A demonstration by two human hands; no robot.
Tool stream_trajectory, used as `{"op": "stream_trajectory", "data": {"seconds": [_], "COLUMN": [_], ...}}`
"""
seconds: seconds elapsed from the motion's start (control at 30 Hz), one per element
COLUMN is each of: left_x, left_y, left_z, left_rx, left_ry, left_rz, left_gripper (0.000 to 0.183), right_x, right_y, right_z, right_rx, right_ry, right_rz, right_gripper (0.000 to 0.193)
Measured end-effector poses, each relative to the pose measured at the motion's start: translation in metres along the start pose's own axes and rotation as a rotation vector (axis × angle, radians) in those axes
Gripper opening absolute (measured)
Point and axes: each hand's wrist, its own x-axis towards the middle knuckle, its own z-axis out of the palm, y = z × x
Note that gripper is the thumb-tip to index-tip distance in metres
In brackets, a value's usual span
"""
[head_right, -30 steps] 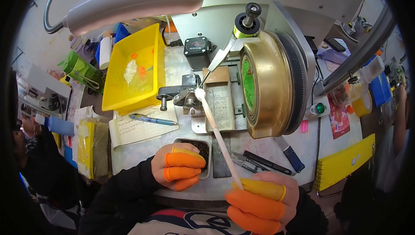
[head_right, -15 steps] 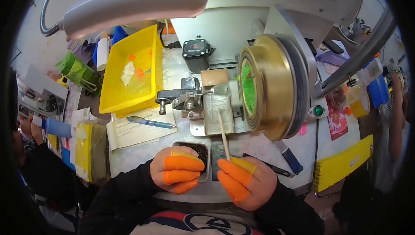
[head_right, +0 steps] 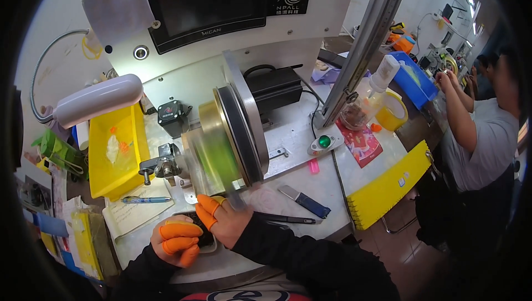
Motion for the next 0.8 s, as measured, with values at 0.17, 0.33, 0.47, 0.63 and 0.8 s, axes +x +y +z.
{"op": "stream_trajectory", "data": {"seconds": [0.17,0.33,0.47,0.63,0.8], "left_x": [-0.004,0.001,-0.004,-0.003,-0.003], "left_y": [0.004,0.003,-0.004,-0.003,-0.004], "left_z": [-0.001,-0.001,-0.004,0.0,0.002], "left_rx": [-0.017,-0.005,-0.035,-0.052,-0.077], "left_ry": [0.015,-0.009,0.02,0.05,0.101], "left_rz": [-0.064,-0.01,-0.004,0.01,0.043], "left_gripper": [0.018,0.018,0.019,0.018,0.017], "right_x": [0.003,-0.03,-0.046,-0.068,-0.07], "right_y": [-0.004,0.006,0.013,0.021,0.027], "right_z": [-0.016,-0.032,-0.041,-0.051,-0.045], "right_rx": [0.065,0.024,-0.013,-0.188,-0.172], "right_ry": [-0.029,-0.032,-0.045,-0.144,-0.062], "right_rz": [-0.005,-0.053,0.016,0.107,0.165], "right_gripper": [0.039,0.038,0.038,0.034,0.032]}}
